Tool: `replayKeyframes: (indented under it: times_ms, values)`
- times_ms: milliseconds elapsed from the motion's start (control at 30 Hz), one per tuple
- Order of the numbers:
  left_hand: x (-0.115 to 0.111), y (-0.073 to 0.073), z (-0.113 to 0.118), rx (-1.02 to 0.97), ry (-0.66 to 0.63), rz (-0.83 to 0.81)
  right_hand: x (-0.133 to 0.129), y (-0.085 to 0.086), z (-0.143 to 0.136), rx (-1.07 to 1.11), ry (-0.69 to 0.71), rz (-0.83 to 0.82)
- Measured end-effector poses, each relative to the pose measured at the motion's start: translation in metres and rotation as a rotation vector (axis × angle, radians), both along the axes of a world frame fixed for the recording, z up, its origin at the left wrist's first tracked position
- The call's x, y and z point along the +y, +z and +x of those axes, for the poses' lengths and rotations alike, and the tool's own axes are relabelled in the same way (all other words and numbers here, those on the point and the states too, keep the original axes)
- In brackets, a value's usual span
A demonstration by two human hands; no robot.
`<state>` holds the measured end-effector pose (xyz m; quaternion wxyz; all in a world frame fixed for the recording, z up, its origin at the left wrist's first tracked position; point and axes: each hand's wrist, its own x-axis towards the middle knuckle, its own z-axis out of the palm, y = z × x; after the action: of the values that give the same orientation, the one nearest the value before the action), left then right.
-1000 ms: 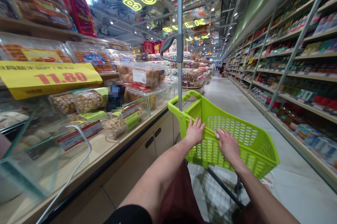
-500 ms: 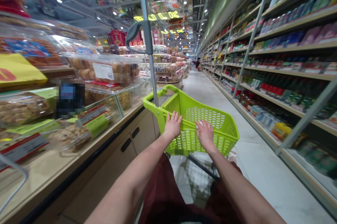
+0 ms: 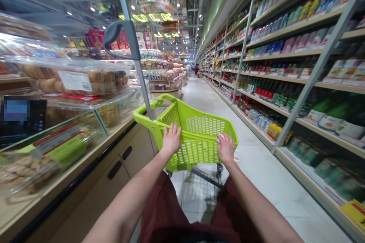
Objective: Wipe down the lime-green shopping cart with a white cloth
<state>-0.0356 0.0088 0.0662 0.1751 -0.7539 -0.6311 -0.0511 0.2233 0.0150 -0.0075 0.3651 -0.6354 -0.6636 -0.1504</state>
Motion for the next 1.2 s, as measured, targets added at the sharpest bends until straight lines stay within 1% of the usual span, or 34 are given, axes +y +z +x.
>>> replayKeyframes:
  times_ms: [133,200,267,333,433,500,533,600,667,733,767,833,900,967,1033,1100,1133,1200]
  values:
    - [0.002,-0.003,0.006,-0.006,0.043,0.004,0.001,-0.001,-0.021,-0.039,0.107,0.026]
    - [-0.001,-0.007,0.013,-0.012,0.032,0.006,0.002,-0.002,-0.022,-0.048,0.124,0.028]
    - [-0.005,-0.013,0.021,-0.016,-0.024,0.010,0.002,-0.006,-0.011,-0.051,0.122,0.028]
    - [-0.010,-0.018,0.028,-0.026,-0.064,0.010,0.003,-0.011,0.010,-0.031,0.084,0.034]
    - [-0.012,-0.023,0.036,-0.051,-0.057,0.006,0.002,-0.020,0.044,0.050,-0.033,0.055]
    - [-0.012,-0.023,0.040,-0.063,-0.053,0.002,0.002,-0.024,0.055,0.097,-0.083,0.066]
    - [-0.012,-0.023,0.042,-0.065,-0.057,0.000,0.002,-0.024,0.056,0.112,-0.089,0.072]
    - [-0.013,-0.023,0.050,-0.059,-0.090,-0.010,0.003,-0.025,0.048,0.121,-0.066,0.094]
    - [-0.016,-0.023,0.060,-0.044,-0.134,-0.030,0.005,-0.023,0.034,0.109,-0.011,0.136]
    - [-0.018,-0.023,0.069,-0.038,-0.145,-0.051,0.006,-0.022,0.023,0.083,0.063,0.176]
    - [-0.019,-0.023,0.071,-0.038,-0.142,-0.058,0.006,-0.023,0.020,0.070,0.098,0.188]
    - [-0.020,-0.023,0.072,-0.039,-0.139,-0.056,0.007,-0.025,0.024,0.068,0.139,0.195]
    - [-0.019,-0.023,0.069,-0.040,-0.132,-0.038,0.006,-0.031,0.037,0.122,0.105,0.202]
    - [-0.017,-0.023,0.064,-0.045,-0.108,-0.017,0.006,-0.038,0.051,0.235,0.022,0.220]
    - [-0.015,-0.023,0.062,-0.059,-0.084,-0.012,0.005,-0.041,0.059,0.354,-0.024,0.229]
    - [-0.015,-0.022,0.062,-0.076,-0.070,-0.028,0.005,-0.036,0.056,0.425,-0.012,0.234]
    - [-0.014,-0.021,0.063,-0.082,-0.063,-0.042,0.005,-0.031,0.050,0.439,0.009,0.238]
    - [-0.014,-0.018,0.064,-0.083,-0.061,-0.070,0.005,-0.013,0.035,0.441,0.069,0.261]
